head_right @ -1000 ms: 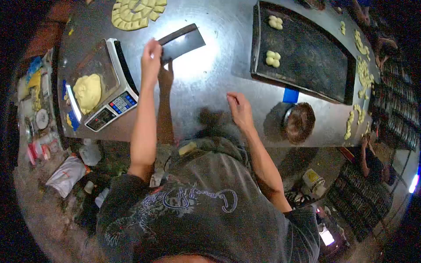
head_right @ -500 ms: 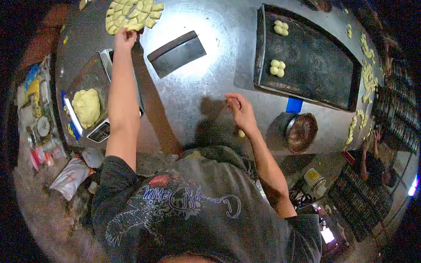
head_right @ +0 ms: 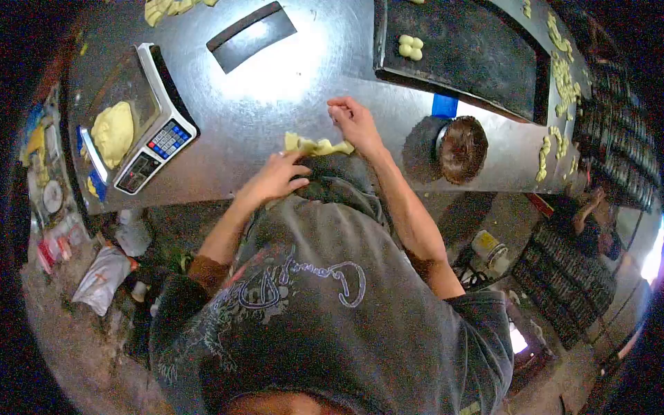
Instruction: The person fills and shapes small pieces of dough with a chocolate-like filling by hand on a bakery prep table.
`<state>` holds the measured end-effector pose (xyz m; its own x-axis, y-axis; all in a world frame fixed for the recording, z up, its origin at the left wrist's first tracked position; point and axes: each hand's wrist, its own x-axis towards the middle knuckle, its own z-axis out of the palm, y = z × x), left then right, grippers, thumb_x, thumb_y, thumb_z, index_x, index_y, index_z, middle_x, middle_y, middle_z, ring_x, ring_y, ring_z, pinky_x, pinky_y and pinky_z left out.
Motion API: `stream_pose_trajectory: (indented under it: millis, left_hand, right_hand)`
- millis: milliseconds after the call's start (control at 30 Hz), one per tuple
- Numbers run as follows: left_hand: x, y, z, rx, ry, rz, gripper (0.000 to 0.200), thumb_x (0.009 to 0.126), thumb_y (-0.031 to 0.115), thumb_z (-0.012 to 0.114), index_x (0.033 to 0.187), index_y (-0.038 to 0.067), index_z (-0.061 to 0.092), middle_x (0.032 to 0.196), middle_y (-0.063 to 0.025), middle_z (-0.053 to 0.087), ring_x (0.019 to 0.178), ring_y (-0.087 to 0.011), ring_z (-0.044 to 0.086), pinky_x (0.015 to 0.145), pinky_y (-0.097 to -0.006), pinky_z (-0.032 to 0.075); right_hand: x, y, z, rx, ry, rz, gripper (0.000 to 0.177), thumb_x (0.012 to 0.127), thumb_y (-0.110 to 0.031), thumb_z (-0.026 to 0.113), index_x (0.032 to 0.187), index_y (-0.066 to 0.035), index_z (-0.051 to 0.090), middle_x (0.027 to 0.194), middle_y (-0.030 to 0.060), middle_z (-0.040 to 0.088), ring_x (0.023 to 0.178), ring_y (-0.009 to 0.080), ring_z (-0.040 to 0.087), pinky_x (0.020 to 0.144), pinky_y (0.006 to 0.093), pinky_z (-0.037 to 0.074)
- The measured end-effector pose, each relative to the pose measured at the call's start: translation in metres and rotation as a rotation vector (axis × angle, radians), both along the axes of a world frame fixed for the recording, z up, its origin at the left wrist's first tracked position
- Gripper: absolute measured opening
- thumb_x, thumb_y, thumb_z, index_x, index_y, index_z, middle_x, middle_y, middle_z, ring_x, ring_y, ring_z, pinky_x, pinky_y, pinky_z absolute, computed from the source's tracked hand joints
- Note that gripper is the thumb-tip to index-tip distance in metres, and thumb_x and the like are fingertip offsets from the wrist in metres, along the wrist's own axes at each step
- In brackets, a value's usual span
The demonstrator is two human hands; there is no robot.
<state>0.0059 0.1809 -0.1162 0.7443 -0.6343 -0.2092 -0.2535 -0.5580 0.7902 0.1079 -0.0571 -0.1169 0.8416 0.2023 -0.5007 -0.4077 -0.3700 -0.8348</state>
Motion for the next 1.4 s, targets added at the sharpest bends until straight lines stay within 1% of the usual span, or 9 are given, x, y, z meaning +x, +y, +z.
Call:
stream_pose_trajectory:
  millis: [133,233,367,500,600,867,1000,1100,1400]
  left_hand:
    - [-0.01,-0.015,0.015,-0.145,0.167,0.297,0.036,0.1,0.029,0.057,0.125,0.004,0.065,0.125,-0.0176,0.064,0.113,-0.0374,0.061,0.096,-0.0451,0.048]
    - [-0.007,-0.017,0.02,-0.022,0.128,0.327,0.037,0.1,0.029,0.057,0.127,0.004,0.063,0.125,-0.0174,0.064,0.113,-0.0382,0.061,0.097,-0.0449,0.048]
    - [-0.009,-0.032,-0.005,0.097,-0.071,0.115,0.043,0.1,0.03,0.058,0.135,0.005,0.057,0.14,-0.0153,0.057,0.124,-0.0373,0.056,0.105,-0.0467,0.043]
    - [-0.026,-0.052,-0.038,0.387,-0.3,-0.019,0.07,0.097,0.038,0.06,0.155,0.012,0.032,0.16,-0.0085,0.035,0.138,-0.0388,0.043,0.113,-0.0623,0.027]
    - [-0.029,-0.058,-0.055,0.524,-0.318,0.025,0.091,0.094,0.046,0.062,0.163,0.018,0.009,0.166,-0.0035,0.025,0.147,-0.0403,0.031,0.111,-0.0746,0.014]
    - [-0.038,-0.082,-0.049,0.588,-0.314,0.116,0.074,0.093,0.045,0.062,0.155,0.015,0.035,0.164,-0.0072,0.028,0.144,-0.0431,0.032,0.111,-0.0746,0.015]
    - [-0.039,-0.094,-0.046,0.426,-0.321,0.312,0.049,0.094,0.036,0.061,0.136,0.011,0.06,0.151,-0.0082,0.048,0.139,-0.0396,0.039,0.113,-0.0677,0.015]
    - [-0.049,-0.105,-0.051,0.409,-0.338,0.395,0.049,0.094,0.035,0.062,0.136,0.011,0.059,0.151,-0.0094,0.048,0.139,-0.0398,0.039,0.114,-0.0656,0.015]
    - [-0.089,-0.152,-0.049,0.507,-0.284,0.618,0.061,0.094,0.03,0.061,0.149,0.009,0.044,0.158,-0.0102,0.039,0.14,-0.0447,0.034,0.113,-0.0675,0.018]
  right_hand:
    - [-0.03,-0.004,0.008,-0.188,-0.064,0.088,0.026,0.096,-0.012,0.06,0.12,-0.007,0.067,0.105,0.0103,0.069,0.094,0.0208,0.064,0.087,0.0338,0.05]
    - [-0.059,-0.015,-0.014,-0.487,-0.527,0.339,0.028,0.085,-0.002,0.061,0.112,-0.008,0.066,0.102,0.0145,0.064,0.1,0.0313,0.061,0.085,0.0437,0.049]
    - [-0.096,-0.009,-0.045,-0.741,-0.633,0.392,0.041,0.079,0.001,0.062,0.117,-0.014,0.062,0.113,0.0132,0.056,0.11,0.0379,0.052,0.088,0.0511,0.044]
    - [-0.082,-0.018,-0.029,-0.287,-0.575,0.059,0.037,0.082,0.0,0.057,0.118,-0.007,0.064,0.101,0.0172,0.062,0.098,0.036,0.059,0.087,0.0487,0.047]
    - [-0.071,-0.04,0.035,-0.159,-0.308,0.004,0.028,0.091,-0.006,0.055,0.117,-0.003,0.065,0.091,0.0114,0.068,0.085,0.0225,0.064,0.079,0.0357,0.052]
    - [-0.113,-0.102,0.052,0.045,-0.287,-0.063,0.026,0.095,-0.01,0.057,0.118,-0.003,0.065,0.089,0.0025,0.066,0.079,0.0103,0.06,0.074,0.0287,0.051]
    - [-0.133,-0.104,0.007,-0.069,-0.165,0.044,0.024,0.092,-0.01,0.061,0.115,-0.002,0.066,0.102,0.0153,0.07,0.084,0.0221,0.066,0.076,0.036,0.054]
    - [-0.142,-0.09,-0.045,0.05,-0.463,0.17,0.023,0.091,-0.01,0.061,0.112,-0.003,0.067,0.107,0.0165,0.067,0.089,0.03,0.064,0.08,0.0436,0.052]
    - [-0.096,-0.064,-0.047,-0.599,-1.006,0.673,0.017,0.082,-0.013,0.064,0.093,-0.002,0.071,0.103,0.0163,0.062,0.101,0.0318,0.06,0.083,0.0438,0.05]
